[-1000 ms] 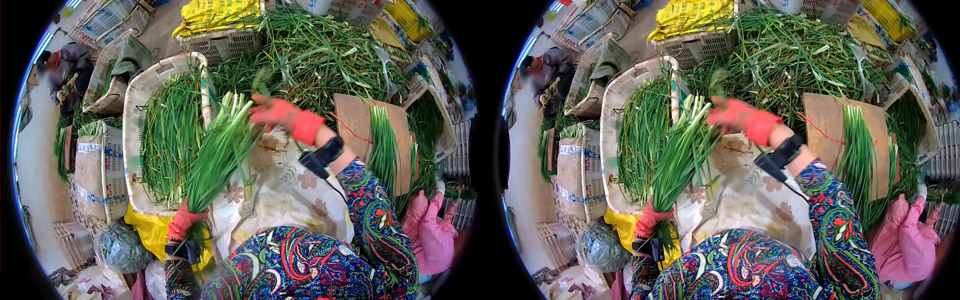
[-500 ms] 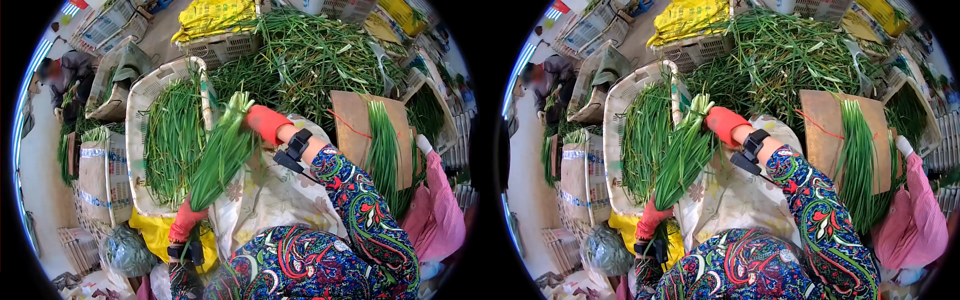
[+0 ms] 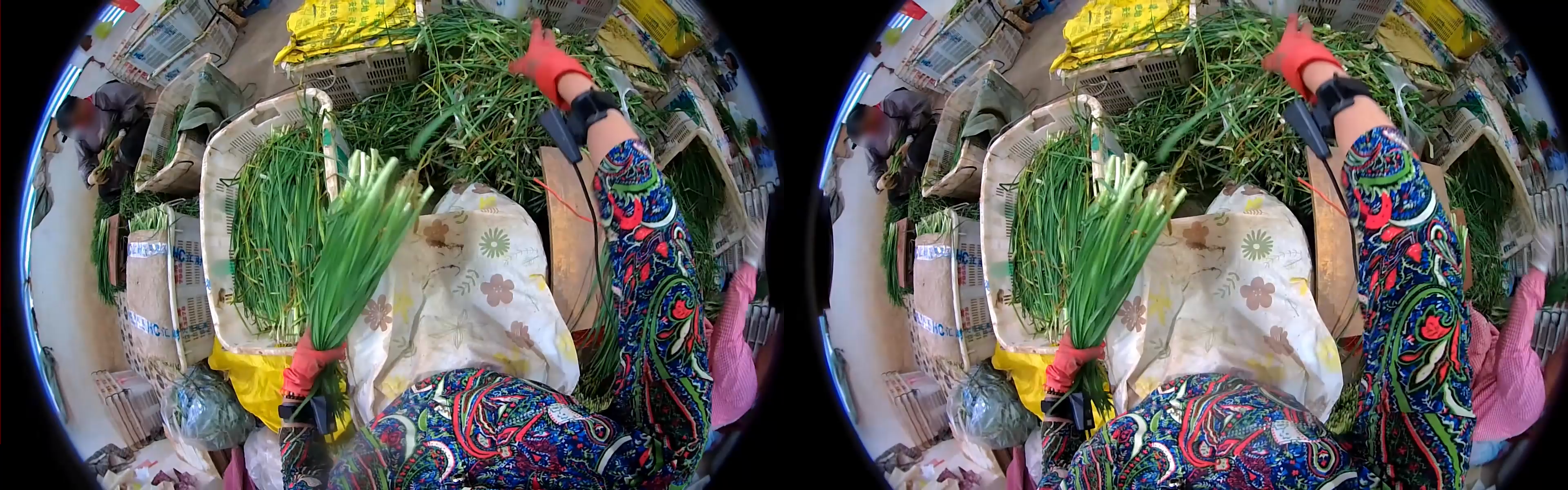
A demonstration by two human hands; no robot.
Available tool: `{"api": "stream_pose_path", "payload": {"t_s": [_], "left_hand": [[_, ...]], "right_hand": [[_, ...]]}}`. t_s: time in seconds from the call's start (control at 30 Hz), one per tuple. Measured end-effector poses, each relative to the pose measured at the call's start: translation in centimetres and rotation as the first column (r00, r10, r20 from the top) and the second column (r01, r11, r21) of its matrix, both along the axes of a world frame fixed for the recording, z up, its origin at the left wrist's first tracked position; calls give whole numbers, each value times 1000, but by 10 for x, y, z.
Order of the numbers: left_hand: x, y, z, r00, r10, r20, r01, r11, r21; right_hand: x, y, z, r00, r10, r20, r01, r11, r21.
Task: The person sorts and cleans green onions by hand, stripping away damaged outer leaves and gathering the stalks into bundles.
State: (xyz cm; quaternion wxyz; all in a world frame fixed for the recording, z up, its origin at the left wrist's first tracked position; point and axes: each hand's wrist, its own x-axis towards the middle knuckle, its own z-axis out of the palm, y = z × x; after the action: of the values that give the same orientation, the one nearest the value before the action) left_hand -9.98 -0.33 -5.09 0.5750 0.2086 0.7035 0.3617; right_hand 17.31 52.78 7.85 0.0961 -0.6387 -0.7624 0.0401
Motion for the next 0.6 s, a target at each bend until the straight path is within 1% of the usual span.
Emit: {"api": "stream_pose_path", "payload": {"t_s": [0.03, 0.07, 0.1, 0.13, 0.17, 0.2, 0.23, 0.27, 0.3, 0.33, 0.37, 0.4, 0.43, 0.47, 0.57, 0.6], "left_hand": [[1, 3, -3, 999, -16, -43, 18, 999, 27], [-2, 0, -9, 991, -77, -112, 81, 996, 34], [0, 1, -11, 992, -57, -117, 65, 995, 70], [2, 0, -12, 992, -39, -123, 52, 994, 98], [4, -1, -12, 991, -26, -130, 42, 991, 123], [7, 1, -5, 979, -43, -201, 63, 994, 92], [4, -3, -10, 969, -47, -241, 75, 991, 108], [1, -11, -21, 958, -50, -281, 88, 988, 126], [-1, -17, -29, 946, -52, -320, 102, 985, 142], [-1, -19, -33, 920, -72, -386, 151, 972, 179], [0, -18, -29, 885, -105, -454, 198, 966, 163], [2, -15, -22, 845, -134, -518, 242, 959, 145], [3, -13, -17, 800, -161, -578, 281, 952, 123], [4, -12, -14, 779, -169, -604, 306, 943, 131], [7, -11, -13, 773, -144, -618, 297, 943, 151], [8, -9, -12, 760, -144, -634, 307, 939, 155]], "right_hand": [[-1, -18, 5, 998, 56, -2, -56, 991, -124], [1, -17, -22, 981, 175, -80, -186, 969, -160], [1, -43, -21, 922, 228, -312, -346, 847, -403], [3, -38, -64, 719, 598, -353, -694, 642, -326], [-11, -76, -54, 602, 445, -663, -790, 451, -415], [-25, -96, -74, 519, 272, -811, -835, 363, -413], [-35, -124, -72, 488, 261, -833, -841, 398, -368], [-46, -153, -46, 577, 58, -815, -756, 416, -506], [-59, -152, -82, 459, -9, -888, -817, 388, -426], [-65, -158, -88, 464, 113, -878, -814, 446, -372], [-70, -164, -91, 468, 235, -852, -811, 496, -309], [-77, -165, -87, 464, 446, -766, -823, 537, -185], [-83, -166, -83, 453, 630, -630, -837, 545, -57], [-87, -163, -76, 684, 270, -677, -654, 639, -406], [-89, -159, -56, 708, 123, -696, -584, 657, -478], [-88, -151, -60, 635, 246, -732, -677, 634, -374]]}}
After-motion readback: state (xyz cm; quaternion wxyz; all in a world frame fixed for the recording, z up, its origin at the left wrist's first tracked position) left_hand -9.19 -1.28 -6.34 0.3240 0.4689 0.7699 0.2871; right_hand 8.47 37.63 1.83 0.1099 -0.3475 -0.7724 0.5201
